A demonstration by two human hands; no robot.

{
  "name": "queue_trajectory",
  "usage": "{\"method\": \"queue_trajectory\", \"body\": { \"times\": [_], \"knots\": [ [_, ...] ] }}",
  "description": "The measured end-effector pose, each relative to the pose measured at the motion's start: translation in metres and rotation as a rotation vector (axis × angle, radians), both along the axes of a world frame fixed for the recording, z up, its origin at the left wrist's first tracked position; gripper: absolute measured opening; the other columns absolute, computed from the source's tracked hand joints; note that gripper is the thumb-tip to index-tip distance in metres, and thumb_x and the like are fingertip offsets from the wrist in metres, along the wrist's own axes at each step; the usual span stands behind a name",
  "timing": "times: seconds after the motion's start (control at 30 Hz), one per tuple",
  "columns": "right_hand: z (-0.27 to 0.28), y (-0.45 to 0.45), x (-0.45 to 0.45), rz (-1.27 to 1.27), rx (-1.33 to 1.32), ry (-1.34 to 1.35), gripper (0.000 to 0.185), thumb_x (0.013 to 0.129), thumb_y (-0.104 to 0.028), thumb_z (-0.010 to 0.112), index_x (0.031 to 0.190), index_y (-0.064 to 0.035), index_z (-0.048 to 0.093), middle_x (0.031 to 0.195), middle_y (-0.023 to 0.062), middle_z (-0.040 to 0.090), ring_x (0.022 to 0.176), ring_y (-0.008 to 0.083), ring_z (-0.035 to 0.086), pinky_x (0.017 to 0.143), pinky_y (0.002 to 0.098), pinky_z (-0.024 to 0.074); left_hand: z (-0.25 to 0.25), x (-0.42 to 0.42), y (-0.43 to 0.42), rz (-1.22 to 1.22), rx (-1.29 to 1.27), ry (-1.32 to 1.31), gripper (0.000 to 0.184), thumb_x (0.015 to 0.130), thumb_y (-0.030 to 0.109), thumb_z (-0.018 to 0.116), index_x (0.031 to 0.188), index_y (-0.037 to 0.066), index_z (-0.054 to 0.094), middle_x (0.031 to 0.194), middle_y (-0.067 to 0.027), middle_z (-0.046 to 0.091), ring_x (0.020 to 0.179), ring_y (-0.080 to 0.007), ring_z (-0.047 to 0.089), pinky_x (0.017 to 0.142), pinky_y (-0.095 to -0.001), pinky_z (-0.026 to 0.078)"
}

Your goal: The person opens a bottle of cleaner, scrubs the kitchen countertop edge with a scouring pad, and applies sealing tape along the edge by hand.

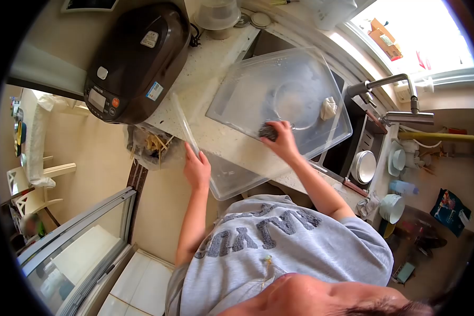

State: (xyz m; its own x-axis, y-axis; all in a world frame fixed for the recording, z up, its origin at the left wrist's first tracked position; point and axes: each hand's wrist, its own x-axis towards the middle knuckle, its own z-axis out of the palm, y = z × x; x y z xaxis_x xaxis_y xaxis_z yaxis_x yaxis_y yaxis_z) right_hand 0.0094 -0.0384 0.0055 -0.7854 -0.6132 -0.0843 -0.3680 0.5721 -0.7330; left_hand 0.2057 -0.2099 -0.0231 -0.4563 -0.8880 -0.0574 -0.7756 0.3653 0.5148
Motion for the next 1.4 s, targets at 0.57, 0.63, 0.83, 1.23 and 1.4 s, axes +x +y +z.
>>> {"method": "queue_trajectory", "body": {
  "times": [0.57, 0.63, 0.83, 1.23, 1.4],
  "knots": [
    [-0.039, -0.208, -0.045, 0.429, -0.031, 0.535, 0.021, 0.073, -0.014, 0.061, 0.093, -0.0088, 0.065, 0.102, 0.0025, 0.06, 0.103, 0.0241, 0.048, 0.088, 0.0342, 0.0405, -0.031, -0.124, -0.075, -0.155, -0.28, 0.074, 0.039, 0.087, 0.013, 0.046, 0.124, -0.001, 0.045, 0.133, -0.0129, 0.041, 0.12, -0.0321, 0.039, 0.1, -0.0391, 0.033],
    [-0.043, -0.212, -0.046, 0.435, -0.03, 0.553, 0.019, 0.073, -0.013, 0.061, 0.092, -0.0094, 0.065, 0.099, 0.0029, 0.061, 0.102, 0.024, 0.049, 0.087, 0.0342, 0.0414, -0.03, -0.125, -0.076, -0.158, -0.293, 0.037, 0.039, 0.088, 0.014, 0.045, 0.124, -0.001, 0.045, 0.135, -0.0123, 0.039, 0.12, -0.0323, 0.039, 0.101, -0.039, 0.031],
    [-0.071, -0.147, -0.149, 0.02, -0.106, 0.072, 0.015, 0.078, -0.009, 0.058, 0.091, -0.0125, 0.066, 0.087, 0.0085, 0.064, 0.084, 0.0288, 0.06, 0.075, 0.0372, 0.0485, -0.027, -0.124, -0.078, -0.204, -0.335, 0.026, 0.04, 0.086, 0.01, 0.044, 0.124, -0.003, 0.043, 0.133, -0.0149, 0.04, 0.121, -0.0313, 0.038, 0.102, -0.041, 0.03],
    [-0.068, -0.193, -0.082, 0.23, -0.215, 0.481, 0.011, 0.071, -0.008, 0.055, 0.08, -0.005, 0.06, 0.088, 0.0118, 0.061, 0.087, 0.0288, 0.057, 0.071, 0.0384, 0.0487, -0.029, -0.125, -0.076, -0.204, -0.33, 0.037, 0.038, 0.086, 0.007, 0.041, 0.123, -0.003, 0.043, 0.132, -0.0157, 0.041, 0.12, -0.0338, 0.037, 0.1, -0.0412, 0.03],
    [-0.066, -0.1, -0.224, -0.226, -0.148, 0.544, 0.009, 0.073, -0.006, 0.054, 0.077, -0.0073, 0.061, 0.072, 0.0149, 0.06, 0.078, 0.0304, 0.057, 0.069, 0.0394, 0.0472, -0.03, -0.127, -0.077, -0.197, -0.342, 0.011, 0.04, 0.085, 0.009, 0.042, 0.123, -0.003, 0.043, 0.132, -0.016, 0.04, 0.12, -0.0335, 0.038, 0.1, -0.0408, 0.031]
  ]
}}
